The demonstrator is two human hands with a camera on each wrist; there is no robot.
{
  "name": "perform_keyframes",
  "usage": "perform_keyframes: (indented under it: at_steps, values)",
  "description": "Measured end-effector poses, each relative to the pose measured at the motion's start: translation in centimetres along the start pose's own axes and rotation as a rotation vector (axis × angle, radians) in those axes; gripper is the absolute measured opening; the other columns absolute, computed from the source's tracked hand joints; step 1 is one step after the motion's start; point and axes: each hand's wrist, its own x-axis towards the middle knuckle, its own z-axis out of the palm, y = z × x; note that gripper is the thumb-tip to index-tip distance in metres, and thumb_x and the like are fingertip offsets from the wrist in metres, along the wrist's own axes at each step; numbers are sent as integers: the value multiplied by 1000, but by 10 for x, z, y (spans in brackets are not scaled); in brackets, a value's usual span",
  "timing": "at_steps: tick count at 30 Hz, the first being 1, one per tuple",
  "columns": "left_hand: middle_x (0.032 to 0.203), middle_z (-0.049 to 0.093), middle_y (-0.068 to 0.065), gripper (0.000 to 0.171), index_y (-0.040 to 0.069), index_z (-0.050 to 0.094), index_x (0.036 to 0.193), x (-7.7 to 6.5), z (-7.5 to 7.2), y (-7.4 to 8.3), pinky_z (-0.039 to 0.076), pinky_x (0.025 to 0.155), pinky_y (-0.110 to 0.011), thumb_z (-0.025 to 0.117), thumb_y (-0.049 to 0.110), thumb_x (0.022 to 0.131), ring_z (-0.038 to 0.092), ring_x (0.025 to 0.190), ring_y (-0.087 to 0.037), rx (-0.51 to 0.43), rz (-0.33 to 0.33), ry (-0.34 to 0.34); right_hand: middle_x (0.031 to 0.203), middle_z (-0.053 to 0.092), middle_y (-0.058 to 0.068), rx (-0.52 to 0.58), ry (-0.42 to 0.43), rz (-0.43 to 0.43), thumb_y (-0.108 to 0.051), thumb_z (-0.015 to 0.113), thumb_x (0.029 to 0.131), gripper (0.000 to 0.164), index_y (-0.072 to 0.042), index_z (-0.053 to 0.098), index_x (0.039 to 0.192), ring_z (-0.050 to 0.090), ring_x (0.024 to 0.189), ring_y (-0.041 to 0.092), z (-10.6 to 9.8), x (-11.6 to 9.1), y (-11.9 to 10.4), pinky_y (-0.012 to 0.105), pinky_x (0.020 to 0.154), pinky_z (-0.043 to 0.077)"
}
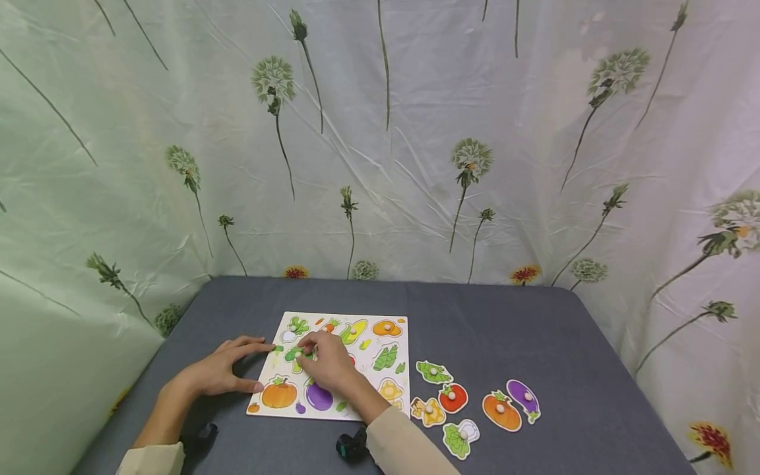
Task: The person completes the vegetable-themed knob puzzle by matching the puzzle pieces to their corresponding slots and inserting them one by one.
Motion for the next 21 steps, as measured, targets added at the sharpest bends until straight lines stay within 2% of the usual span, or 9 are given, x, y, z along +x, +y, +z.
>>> perform_keyframes:
  at_steps: [12, 21]
  values:
    - [156, 45, -14, 83, 26, 59, 146, 0, 0, 0, 34, 107, -73, 89, 51, 73, 38, 141, -43, 9, -26, -7, 85, 67, -2, 11, 80, 7, -13, 76, 94, 13, -8, 76, 106, 45, 65, 4, -29, -11, 9, 19, 61, 38]
    - [155, 46, -14, 83, 24, 59, 146, -1, 0, -2, 33, 107, -74, 89, 51, 73, 37, 142, -45, -3, 12, 5, 87, 65, -8, -55, 112, 65, -21, 76, 95, 11, -14, 77, 103, 45, 67, 7, -57, -22, 14, 22, 62, 38]
